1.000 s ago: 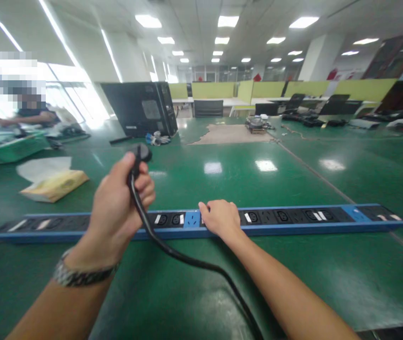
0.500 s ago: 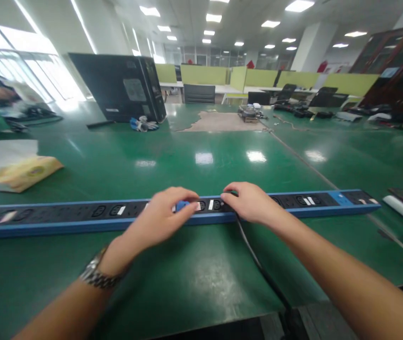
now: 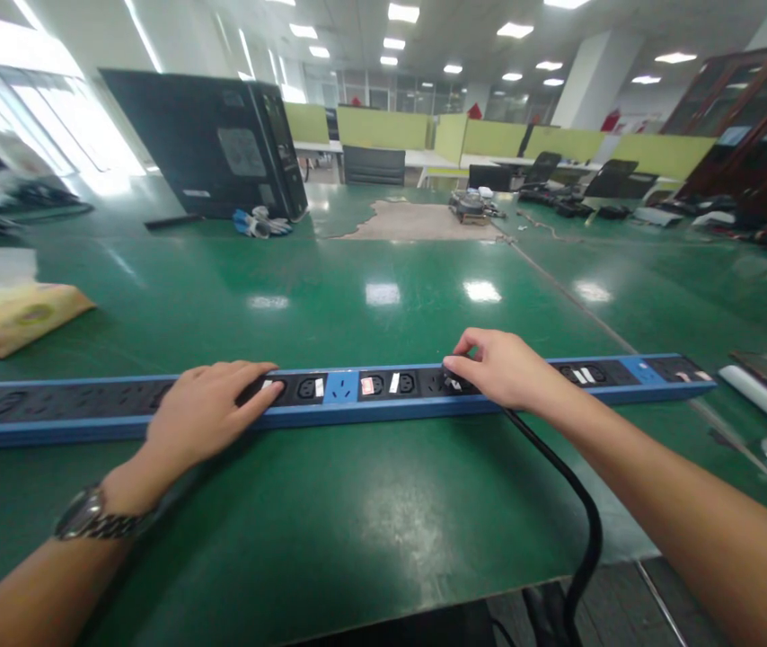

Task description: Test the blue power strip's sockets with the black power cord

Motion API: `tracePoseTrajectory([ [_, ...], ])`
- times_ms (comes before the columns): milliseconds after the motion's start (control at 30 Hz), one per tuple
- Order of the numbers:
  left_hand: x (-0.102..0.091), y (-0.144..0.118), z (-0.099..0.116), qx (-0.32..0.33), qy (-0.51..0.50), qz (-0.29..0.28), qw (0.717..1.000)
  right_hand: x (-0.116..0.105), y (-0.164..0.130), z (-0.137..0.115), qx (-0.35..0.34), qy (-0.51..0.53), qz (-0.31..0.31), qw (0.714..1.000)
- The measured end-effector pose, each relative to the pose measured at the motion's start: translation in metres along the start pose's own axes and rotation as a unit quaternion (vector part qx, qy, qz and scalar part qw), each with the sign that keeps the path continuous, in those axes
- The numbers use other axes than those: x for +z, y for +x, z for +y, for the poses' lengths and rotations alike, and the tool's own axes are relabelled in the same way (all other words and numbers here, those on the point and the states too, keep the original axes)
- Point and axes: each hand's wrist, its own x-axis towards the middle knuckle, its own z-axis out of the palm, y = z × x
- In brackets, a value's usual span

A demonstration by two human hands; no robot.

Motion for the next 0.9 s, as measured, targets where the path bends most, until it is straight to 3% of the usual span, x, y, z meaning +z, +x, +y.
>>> tracePoseTrajectory([
  [167,0.0,0.0,0.0,-0.008,0.005,0.009,1.0,0.005,0.006,-0.02,-0.004,-0.077,0.001,0.997],
  [367,0.0,-0.002,0.0,-0.003,0.003,0.019,1.0,0.008,0.017,-0.045,0.028,-0.194,-0.074,0.978],
  [467,-0.001,-0.002,0.001,-0.002,-0.002,0.021,1.0,0.014,0.011,-0.052,0.039,-0.224,-0.06,0.972],
  [667,0.0,-0.003,0.001,-0.008,-0.008,0.031,0.999,0.028,-0.007,-0.056,0.076,-0.207,0.004,0.975],
  [900,-0.002,-0.004,0.004,-0.017,-0.009,0.03,0.999,0.023,0.008,-0.044,0.079,-0.155,-0.044,0.984],
])
